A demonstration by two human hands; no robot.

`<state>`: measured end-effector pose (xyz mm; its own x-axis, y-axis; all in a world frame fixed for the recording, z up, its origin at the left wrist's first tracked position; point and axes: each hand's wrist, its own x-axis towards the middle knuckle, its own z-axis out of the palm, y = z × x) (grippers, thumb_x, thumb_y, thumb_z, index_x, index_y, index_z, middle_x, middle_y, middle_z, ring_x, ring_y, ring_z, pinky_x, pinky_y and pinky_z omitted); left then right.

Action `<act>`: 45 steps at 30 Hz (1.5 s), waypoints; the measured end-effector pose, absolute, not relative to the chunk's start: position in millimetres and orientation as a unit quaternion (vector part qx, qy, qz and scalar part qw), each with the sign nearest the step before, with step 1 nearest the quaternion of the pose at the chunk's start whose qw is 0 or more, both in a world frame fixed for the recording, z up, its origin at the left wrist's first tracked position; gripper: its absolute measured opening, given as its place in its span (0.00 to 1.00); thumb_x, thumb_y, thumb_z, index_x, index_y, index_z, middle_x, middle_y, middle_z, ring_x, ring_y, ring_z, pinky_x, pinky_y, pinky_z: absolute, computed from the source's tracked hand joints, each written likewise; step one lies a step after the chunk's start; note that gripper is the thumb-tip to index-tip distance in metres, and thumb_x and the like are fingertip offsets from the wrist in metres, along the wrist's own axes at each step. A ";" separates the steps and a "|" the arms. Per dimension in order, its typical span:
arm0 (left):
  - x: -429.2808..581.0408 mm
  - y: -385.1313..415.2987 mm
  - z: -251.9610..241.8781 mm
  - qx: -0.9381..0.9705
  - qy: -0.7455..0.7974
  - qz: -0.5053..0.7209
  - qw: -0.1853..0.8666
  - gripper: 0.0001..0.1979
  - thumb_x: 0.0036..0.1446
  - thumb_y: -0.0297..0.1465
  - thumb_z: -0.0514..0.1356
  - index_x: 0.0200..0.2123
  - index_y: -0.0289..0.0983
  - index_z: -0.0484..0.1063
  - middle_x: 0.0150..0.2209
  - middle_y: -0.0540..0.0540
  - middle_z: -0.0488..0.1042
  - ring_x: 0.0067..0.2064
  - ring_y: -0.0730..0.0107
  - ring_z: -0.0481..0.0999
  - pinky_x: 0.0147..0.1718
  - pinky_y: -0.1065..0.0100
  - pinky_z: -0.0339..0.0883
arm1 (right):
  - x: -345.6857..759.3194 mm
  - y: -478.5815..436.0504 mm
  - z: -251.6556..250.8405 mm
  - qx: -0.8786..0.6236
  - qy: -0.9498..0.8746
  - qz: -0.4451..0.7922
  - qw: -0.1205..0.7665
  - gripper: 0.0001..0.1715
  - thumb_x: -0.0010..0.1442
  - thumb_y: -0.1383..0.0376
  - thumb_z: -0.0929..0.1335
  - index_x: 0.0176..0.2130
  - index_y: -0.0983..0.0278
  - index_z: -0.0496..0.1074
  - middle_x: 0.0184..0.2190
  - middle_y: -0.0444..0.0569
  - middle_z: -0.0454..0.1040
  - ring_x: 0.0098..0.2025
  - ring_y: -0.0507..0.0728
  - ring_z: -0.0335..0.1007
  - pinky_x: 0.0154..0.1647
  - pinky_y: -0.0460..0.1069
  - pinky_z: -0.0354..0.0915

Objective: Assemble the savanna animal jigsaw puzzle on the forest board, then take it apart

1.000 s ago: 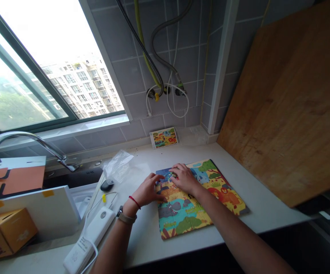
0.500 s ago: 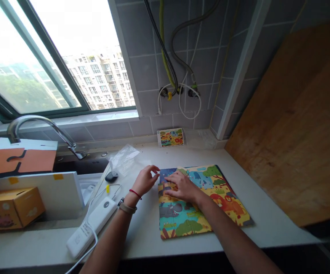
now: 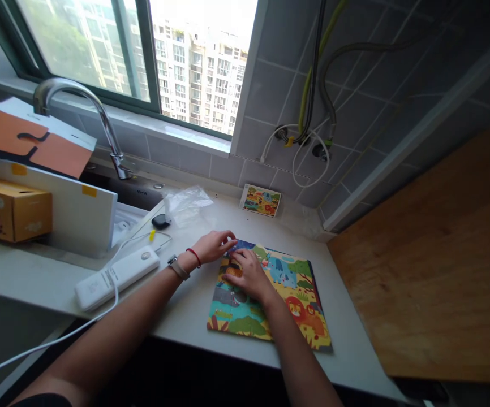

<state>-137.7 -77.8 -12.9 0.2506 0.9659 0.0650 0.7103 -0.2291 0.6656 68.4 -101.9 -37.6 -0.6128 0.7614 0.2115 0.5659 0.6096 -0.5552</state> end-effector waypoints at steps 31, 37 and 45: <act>-154.8 -89.2 4.0 0.663 0.415 0.014 0.623 0.27 0.36 0.41 0.79 0.39 0.38 0.76 0.32 0.47 0.82 0.28 0.61 0.82 0.21 0.70 0.72 | 73.1 -99.5 -36.2 -0.394 -0.646 0.533 0.379 0.22 0.58 0.53 0.76 0.48 0.60 0.80 0.37 0.50 0.84 0.35 0.59 0.81 0.40 0.54 0.78; -150.8 -91.2 -1.4 0.670 0.389 -0.009 0.632 0.16 0.40 0.38 0.78 0.26 0.37 0.77 0.23 0.46 0.79 0.22 0.64 0.78 0.16 0.73 0.65 | 73.4 -100.2 -34.4 -0.392 -0.625 0.552 0.389 0.19 0.55 0.51 0.77 0.43 0.59 0.80 0.36 0.49 0.84 0.34 0.59 0.80 0.38 0.54 0.78; -147.1 -93.5 -6.0 0.643 0.381 -0.050 0.662 0.15 0.43 0.39 0.77 0.29 0.39 0.80 0.29 0.43 0.83 0.28 0.60 0.83 0.21 0.69 0.74 | 74.1 -100.1 -36.0 -0.389 -0.609 0.556 0.411 0.18 0.55 0.51 0.78 0.40 0.59 0.79 0.33 0.47 0.82 0.30 0.56 0.77 0.35 0.52 0.75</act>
<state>-147.1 -93.5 -6.0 0.7051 0.4243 -0.5682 0.5556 0.1674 0.8144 74.1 -100.1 -36.0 -0.3598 0.9305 0.0683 0.0168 0.0797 -0.9967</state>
